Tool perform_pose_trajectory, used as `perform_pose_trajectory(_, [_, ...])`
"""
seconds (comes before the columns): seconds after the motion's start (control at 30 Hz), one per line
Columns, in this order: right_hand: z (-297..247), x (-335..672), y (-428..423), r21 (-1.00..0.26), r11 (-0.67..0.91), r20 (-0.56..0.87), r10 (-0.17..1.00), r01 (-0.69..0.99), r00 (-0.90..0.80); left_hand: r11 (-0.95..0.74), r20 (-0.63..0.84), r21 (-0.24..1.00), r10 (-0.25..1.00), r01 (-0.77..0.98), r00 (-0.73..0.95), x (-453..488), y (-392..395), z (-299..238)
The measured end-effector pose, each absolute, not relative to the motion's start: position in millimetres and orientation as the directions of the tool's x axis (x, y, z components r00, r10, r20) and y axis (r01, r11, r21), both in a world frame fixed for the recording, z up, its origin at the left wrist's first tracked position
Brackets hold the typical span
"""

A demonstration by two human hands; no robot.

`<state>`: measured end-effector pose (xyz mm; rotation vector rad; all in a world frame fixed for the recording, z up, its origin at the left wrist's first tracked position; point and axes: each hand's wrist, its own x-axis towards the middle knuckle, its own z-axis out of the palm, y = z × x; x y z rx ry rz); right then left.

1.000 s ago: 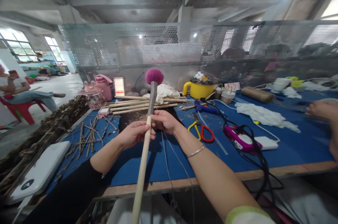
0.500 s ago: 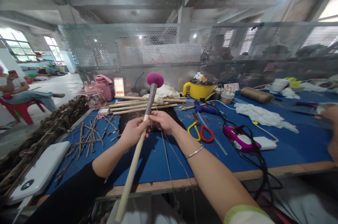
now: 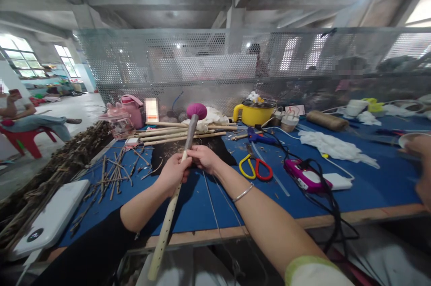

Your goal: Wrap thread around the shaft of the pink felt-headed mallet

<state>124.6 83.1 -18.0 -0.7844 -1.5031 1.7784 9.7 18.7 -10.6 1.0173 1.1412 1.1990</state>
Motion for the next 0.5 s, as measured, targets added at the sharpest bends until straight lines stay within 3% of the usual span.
perform_pose_trajectory(0.27, [-16,134,86,-0.974,-0.106,0.052,0.757,-0.201,-0.651,0.000,0.018,0.970,0.997,-0.242,0.071,8,18,-5])
perform_pose_trajectory(0.5, [-13,136,85,-0.980,-0.095,0.037,0.772,-0.173,-0.635,0.056,-0.035,0.984,0.991,-0.166,0.127,7,20,-11])
